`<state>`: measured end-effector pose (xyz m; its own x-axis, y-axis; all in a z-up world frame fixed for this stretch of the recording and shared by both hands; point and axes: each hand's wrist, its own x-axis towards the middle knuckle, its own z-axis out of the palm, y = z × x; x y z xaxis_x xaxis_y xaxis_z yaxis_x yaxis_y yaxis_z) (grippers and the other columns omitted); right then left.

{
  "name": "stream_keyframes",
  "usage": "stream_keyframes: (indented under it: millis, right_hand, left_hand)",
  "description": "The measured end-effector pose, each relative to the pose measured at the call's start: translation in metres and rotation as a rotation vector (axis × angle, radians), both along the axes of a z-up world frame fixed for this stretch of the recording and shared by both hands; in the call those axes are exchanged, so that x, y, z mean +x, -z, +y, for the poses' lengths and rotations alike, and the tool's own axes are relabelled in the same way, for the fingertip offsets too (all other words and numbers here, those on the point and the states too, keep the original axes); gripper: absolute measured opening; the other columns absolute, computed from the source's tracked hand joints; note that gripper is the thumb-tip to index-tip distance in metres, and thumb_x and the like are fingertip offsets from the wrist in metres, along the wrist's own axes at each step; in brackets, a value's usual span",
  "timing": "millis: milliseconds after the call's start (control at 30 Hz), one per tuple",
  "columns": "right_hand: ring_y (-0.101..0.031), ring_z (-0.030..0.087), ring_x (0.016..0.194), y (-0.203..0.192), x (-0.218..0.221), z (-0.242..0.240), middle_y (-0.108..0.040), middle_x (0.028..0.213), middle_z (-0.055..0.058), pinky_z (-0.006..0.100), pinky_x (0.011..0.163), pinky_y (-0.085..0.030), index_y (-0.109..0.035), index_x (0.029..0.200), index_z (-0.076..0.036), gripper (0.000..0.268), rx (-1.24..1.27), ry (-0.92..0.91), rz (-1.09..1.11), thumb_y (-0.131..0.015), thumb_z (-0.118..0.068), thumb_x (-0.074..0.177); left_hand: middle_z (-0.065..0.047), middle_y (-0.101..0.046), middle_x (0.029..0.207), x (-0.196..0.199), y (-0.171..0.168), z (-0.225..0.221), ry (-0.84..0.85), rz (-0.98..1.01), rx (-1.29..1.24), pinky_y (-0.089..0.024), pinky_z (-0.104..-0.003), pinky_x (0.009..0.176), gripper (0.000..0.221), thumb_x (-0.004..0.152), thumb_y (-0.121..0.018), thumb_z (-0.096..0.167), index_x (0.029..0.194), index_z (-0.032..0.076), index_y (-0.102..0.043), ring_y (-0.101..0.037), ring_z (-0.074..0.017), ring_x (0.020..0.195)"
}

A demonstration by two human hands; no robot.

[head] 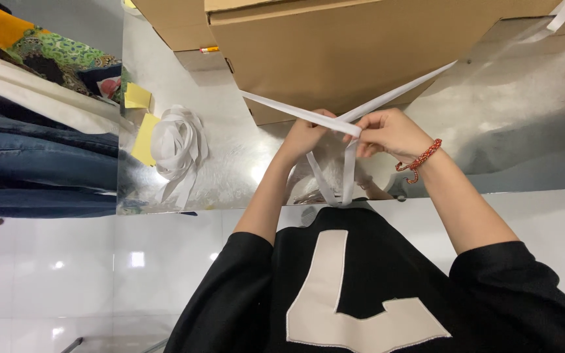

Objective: The person ties a white ribbon around a cardboard box and secures it with a bow. They then place a yellow sticky note on the box and write on it with a pencil. Finally, they wrap a brown cylindrical object in bubble wrap.

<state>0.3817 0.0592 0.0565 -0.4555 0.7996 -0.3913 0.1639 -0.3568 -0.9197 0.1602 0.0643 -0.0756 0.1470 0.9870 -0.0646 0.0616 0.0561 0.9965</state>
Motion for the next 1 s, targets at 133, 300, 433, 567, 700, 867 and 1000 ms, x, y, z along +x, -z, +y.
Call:
stream_keyframes:
  millis: [133,300,433,567,700,867,1000]
  right_hand:
    - [-0.080,0.022,0.074,0.021,-0.001,0.007,-0.074,0.086,0.014,0.031,0.067,-0.071,-0.068,0.095,0.004,0.008,-0.034,0.155,0.036,-0.062,0.008,0.092]
    - [-0.078,0.023,0.072,0.049,0.004,0.014,-0.071,0.079,0.016,0.038,0.068,-0.073,-0.076,0.104,0.003,0.010,0.048,0.306,-0.001,-0.072,-0.003,0.096]
    - [-0.074,0.021,0.067,0.051,0.002,0.010,-0.067,0.075,0.015,0.035,0.065,-0.071,-0.074,0.101,0.007,0.017,0.107,0.299,-0.003,-0.082,-0.006,0.094]
    - [-0.072,0.014,0.066,0.071,0.000,0.016,-0.067,0.074,0.011,0.024,0.061,-0.068,-0.075,0.101,0.004,0.021,0.139,0.316,0.004,-0.086,-0.012,0.094]
    - [-0.072,0.014,0.066,0.080,-0.003,0.022,-0.070,0.075,0.013,0.023,0.059,-0.065,-0.076,0.102,0.004,0.025,0.163,0.316,0.007,-0.088,-0.018,0.095]
    - [-0.070,0.015,0.060,0.104,-0.003,0.034,-0.069,0.072,0.015,0.023,0.055,-0.062,-0.075,0.100,0.003,0.021,0.189,0.305,0.008,-0.086,-0.015,0.096]
    - [-0.061,0.013,0.057,0.099,-0.004,0.040,-0.072,0.068,0.010,0.025,0.060,-0.053,-0.077,0.087,-0.001,0.020,0.161,0.266,-0.122,-0.080,-0.018,0.097]
  left_hand:
    - [-0.002,-0.067,0.082,0.007,-0.010,-0.010,-0.037,0.003,-0.047,-0.051,-0.030,0.075,0.023,0.091,-0.063,0.007,0.106,0.006,-0.080,-0.062,-0.0153,0.081]
    - [0.000,-0.069,0.081,0.005,-0.033,-0.023,-0.046,-0.017,-0.146,-0.049,-0.028,0.075,0.024,0.092,-0.061,0.010,0.106,0.007,-0.079,-0.060,-0.0109,0.077]
    - [0.001,-0.066,0.075,-0.001,-0.050,-0.023,-0.012,-0.026,-0.185,-0.041,-0.022,0.058,0.019,0.091,-0.060,0.011,0.100,0.009,-0.077,-0.056,-0.0066,0.069]
    - [0.001,-0.059,0.068,-0.004,-0.100,-0.040,0.073,-0.068,-0.245,-0.034,-0.018,0.050,0.022,0.092,-0.055,0.008,0.098,0.005,-0.076,-0.049,-0.0044,0.060]
    - [0.001,-0.050,0.062,-0.007,-0.167,-0.051,0.171,-0.071,-0.201,-0.026,-0.016,0.049,0.026,0.090,-0.049,0.005,0.091,0.005,-0.075,-0.040,-0.0038,0.058]
    - [-0.008,-0.069,0.076,-0.009,-0.228,-0.017,0.335,-0.089,0.044,-0.043,-0.018,0.047,0.032,0.093,-0.047,0.003,0.104,0.006,-0.077,-0.057,-0.0074,0.062]
    - [-0.006,-0.081,0.113,-0.007,-0.315,0.014,0.475,-0.100,0.240,-0.056,-0.022,0.059,0.034,0.111,-0.039,0.007,0.125,0.008,-0.070,-0.071,-0.0080,0.080]
